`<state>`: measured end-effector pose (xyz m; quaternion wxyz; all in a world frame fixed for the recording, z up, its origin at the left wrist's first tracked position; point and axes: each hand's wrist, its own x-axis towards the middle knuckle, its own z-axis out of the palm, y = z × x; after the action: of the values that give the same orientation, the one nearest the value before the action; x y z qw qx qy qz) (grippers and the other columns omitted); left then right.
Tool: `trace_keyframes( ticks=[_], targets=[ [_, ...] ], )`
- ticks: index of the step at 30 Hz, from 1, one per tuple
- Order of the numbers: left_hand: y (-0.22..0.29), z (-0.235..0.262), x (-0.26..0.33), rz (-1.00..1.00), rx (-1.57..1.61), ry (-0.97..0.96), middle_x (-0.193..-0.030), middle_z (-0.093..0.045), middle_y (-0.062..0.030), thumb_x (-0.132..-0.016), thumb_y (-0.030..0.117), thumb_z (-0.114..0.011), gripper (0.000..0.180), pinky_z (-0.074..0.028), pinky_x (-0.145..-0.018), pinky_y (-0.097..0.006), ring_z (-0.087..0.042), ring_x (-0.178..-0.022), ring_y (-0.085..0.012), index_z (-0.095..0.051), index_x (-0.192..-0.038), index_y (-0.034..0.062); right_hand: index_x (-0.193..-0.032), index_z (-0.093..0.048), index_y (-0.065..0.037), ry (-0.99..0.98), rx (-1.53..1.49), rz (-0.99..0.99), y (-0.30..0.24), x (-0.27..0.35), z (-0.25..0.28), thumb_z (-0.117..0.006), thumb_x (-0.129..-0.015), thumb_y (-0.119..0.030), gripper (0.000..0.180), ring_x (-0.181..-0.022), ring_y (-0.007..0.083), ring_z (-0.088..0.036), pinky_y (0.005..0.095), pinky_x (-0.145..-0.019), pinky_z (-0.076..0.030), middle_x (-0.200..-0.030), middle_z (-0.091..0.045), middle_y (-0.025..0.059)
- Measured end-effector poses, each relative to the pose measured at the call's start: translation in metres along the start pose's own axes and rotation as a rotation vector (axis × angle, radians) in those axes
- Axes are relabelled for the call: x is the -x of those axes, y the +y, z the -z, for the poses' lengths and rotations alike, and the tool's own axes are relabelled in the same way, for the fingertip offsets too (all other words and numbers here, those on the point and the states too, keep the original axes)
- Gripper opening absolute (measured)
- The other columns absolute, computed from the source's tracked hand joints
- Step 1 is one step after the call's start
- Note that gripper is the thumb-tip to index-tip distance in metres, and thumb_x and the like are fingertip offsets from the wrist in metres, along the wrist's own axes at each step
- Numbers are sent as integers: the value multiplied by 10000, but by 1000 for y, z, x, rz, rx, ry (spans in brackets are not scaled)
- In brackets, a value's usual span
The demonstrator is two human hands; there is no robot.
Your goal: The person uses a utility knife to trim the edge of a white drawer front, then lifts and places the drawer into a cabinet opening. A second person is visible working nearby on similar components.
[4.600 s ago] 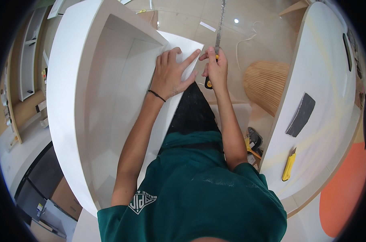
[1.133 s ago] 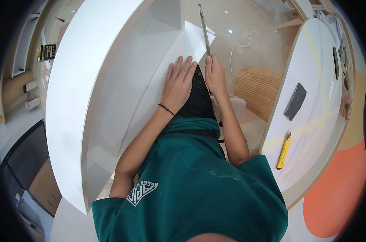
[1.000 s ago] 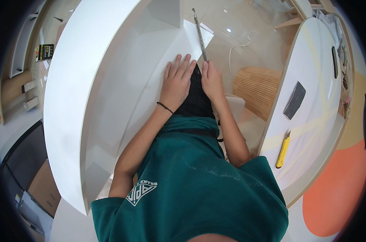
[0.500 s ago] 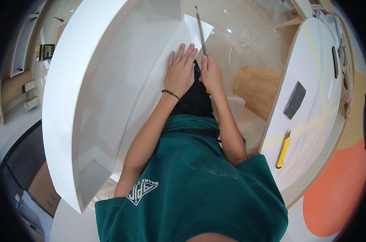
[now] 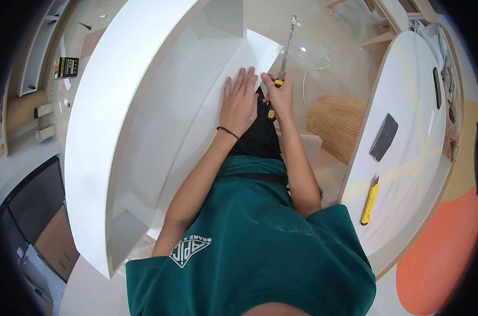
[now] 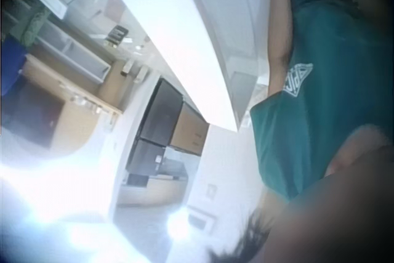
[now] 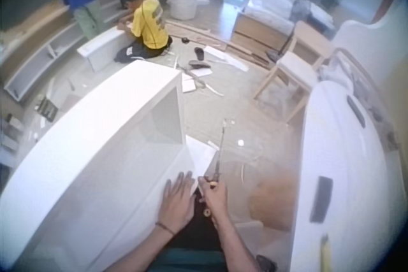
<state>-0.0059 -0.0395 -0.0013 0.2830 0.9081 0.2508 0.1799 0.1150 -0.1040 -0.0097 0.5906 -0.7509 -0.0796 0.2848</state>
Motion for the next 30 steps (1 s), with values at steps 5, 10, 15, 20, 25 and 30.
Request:
trace_keyframes(
  ticks=[5,10,15,20,25,30],
  targets=[
    [-15,39,17,-65,229,132,-1486,-524,-167,-867,173,-682,501,-307,-1180,-539,-413,-1441,-362,-542,-1329,37,-1000,-492,-39,-45,-27,-59,-1,-1,-1,-782,-908,-232,360,-531,83,-526,247,-431,-500,-852,-608,61],
    [-58,83,32,167,-359,78,-1585,-374,-227,-905,360,-686,709,-229,-1201,-600,-290,-1494,-432,-438,-1510,89,-1034,-480,-3,-62,18,5,-6,-1,-3,-758,-907,-179,353,-646,117,-604,266,-439,-545,-934,-623,105],
    [-72,74,48,235,-446,-55,-1646,-232,-264,-964,459,-604,780,-171,-1199,-658,-184,-1538,-434,-307,-1615,149,-1077,-480,26,-66,121,-33,-7,11,-3,-749,-904,-138,360,-691,130,-625,276,-452,-560,-878,-611,97],
    [-72,71,62,249,-452,-70,-1661,-207,-246,-1020,397,-531,682,-162,-1207,-656,-172,-1541,-438,-293,-1623,185,-1115,-488,37,-50,138,-78,1,25,-1,-743,-905,-130,371,-722,135,-640,276,-461,-569,-896,-622,103],
    [-61,76,69,236,-449,-70,-1654,-213,-267,-998,356,-556,701,-193,-1194,-659,-201,-1532,-441,-294,-1623,179,-1121,-491,36,-3,113,-108,-1,38,8,-752,-905,-149,386,-715,144,-646,280,-458,-565,-926,-649,121],
    [-50,80,62,225,-455,-75,-1636,-250,-252,-981,375,-585,647,-185,-1194,-664,-204,-1524,-449,-403,-1574,192,-1074,-512,21,-32,203,-15,-10,40,19,-762,-910,-200,372,-665,143,-637,279,-448,-551,-899,-663,114]
  ],
)
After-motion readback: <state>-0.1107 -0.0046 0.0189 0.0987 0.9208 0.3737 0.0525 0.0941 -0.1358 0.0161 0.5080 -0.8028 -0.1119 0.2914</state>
